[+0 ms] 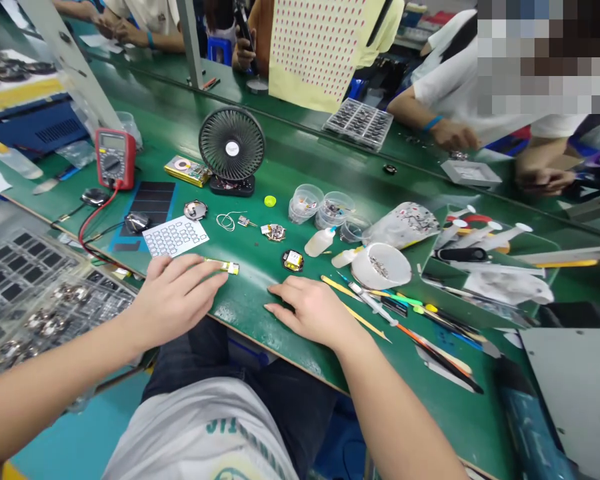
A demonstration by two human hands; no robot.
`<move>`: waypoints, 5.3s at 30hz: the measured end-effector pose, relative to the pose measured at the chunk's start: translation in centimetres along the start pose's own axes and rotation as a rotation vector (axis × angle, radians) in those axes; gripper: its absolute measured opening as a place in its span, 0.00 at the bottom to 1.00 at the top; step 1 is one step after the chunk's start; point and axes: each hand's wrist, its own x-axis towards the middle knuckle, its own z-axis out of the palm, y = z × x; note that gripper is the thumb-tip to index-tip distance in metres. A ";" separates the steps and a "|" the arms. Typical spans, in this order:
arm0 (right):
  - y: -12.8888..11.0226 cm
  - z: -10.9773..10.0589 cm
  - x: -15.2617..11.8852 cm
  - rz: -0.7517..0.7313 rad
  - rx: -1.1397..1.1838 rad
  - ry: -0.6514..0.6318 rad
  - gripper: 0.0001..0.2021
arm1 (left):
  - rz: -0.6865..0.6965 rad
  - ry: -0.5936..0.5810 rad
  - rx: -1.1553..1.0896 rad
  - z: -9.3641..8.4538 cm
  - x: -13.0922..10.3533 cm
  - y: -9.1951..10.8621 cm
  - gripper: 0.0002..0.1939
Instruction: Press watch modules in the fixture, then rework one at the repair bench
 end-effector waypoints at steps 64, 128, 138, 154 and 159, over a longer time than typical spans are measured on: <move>-3.7 -0.2 0.2 0.290 1.787 0.010 0.12 | -0.283 -0.060 -0.936 -0.6 4.9 6.3 0.39; -5.3 0.8 -0.2 0.241 1.911 0.178 0.23 | -0.637 0.146 -1.373 -0.3 5.1 9.2 0.11; -4.8 0.1 -0.1 0.269 1.833 0.183 0.24 | -0.611 0.054 -1.227 -0.4 4.5 7.8 0.13; -4.5 0.8 0.4 0.359 1.940 0.265 0.22 | -0.232 0.149 -0.489 0.6 4.3 7.4 0.45; -4.7 0.2 0.1 0.321 1.952 0.239 0.18 | -0.175 0.154 -0.448 0.0 4.8 7.4 0.41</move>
